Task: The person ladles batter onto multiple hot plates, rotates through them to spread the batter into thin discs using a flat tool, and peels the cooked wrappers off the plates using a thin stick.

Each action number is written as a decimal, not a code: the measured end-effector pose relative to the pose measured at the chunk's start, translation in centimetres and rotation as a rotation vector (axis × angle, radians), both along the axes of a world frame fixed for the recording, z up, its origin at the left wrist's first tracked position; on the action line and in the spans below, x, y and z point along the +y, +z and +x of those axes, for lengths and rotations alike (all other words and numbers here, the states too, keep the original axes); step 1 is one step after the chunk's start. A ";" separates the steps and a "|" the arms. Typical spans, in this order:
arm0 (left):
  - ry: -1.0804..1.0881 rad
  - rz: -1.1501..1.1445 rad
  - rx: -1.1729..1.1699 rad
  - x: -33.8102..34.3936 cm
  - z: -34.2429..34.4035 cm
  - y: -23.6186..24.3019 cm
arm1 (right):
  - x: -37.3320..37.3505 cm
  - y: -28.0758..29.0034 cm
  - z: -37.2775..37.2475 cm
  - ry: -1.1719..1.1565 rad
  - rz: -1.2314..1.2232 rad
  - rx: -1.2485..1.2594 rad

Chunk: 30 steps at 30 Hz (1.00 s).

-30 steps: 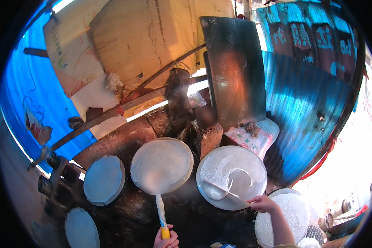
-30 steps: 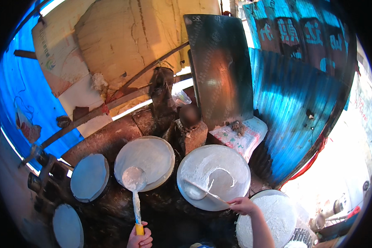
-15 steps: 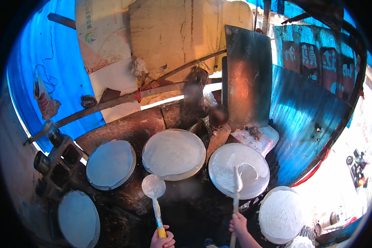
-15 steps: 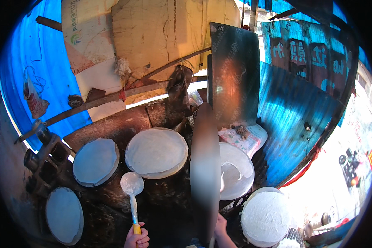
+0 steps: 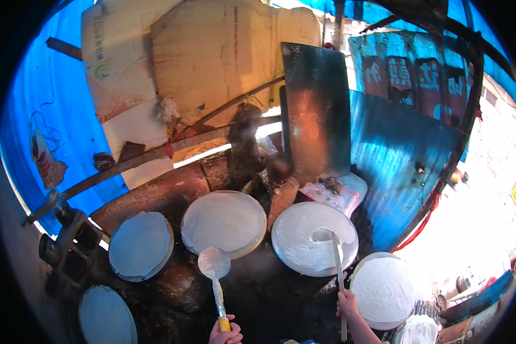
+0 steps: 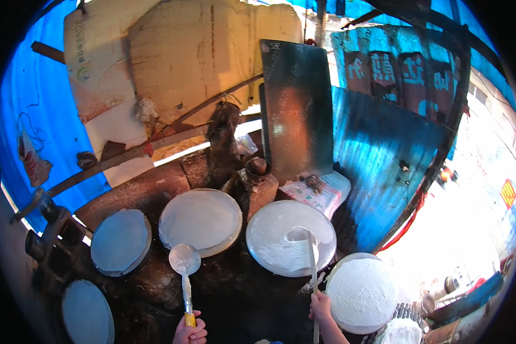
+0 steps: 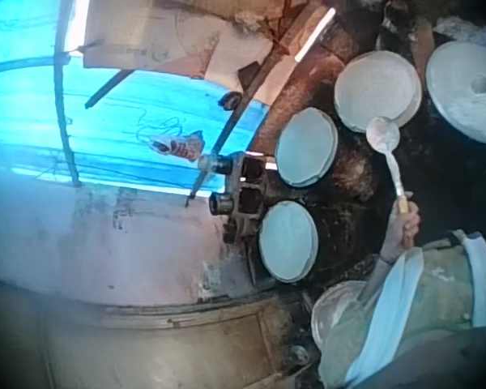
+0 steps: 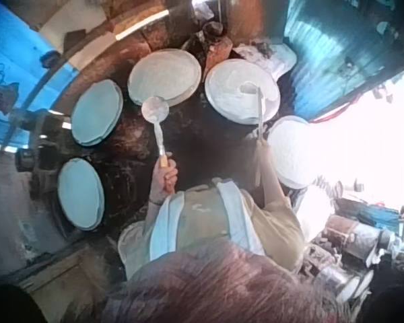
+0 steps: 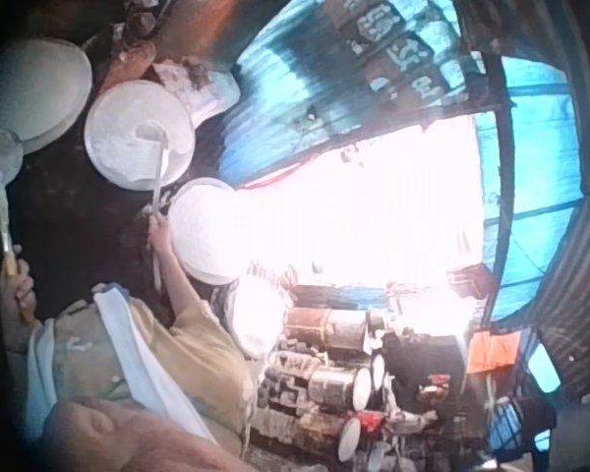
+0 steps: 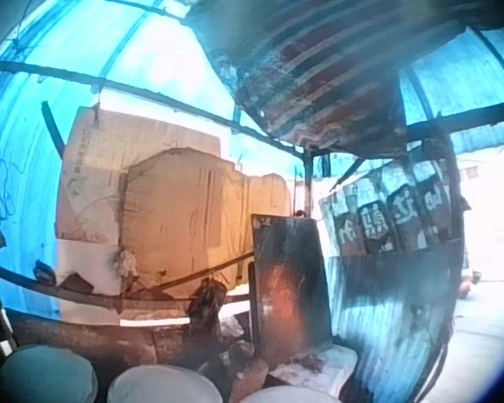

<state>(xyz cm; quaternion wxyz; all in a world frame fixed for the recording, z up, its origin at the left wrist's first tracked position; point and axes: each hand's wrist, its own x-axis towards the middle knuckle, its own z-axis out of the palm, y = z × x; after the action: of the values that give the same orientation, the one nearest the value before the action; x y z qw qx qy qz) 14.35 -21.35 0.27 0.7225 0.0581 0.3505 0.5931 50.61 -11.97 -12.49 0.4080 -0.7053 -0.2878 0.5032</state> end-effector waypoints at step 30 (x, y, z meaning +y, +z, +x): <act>-0.330 -0.153 -0.331 4.6 7.0 -0.6 | 9.6 0.8 -3.1 -0.234 0.158 0.459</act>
<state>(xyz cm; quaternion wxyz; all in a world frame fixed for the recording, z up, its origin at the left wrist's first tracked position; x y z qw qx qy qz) 21.31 -16.71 -0.34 0.8593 -0.0381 0.2570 0.4405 47.49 -2.39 -11.65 0.5718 -0.5671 -0.1429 0.5753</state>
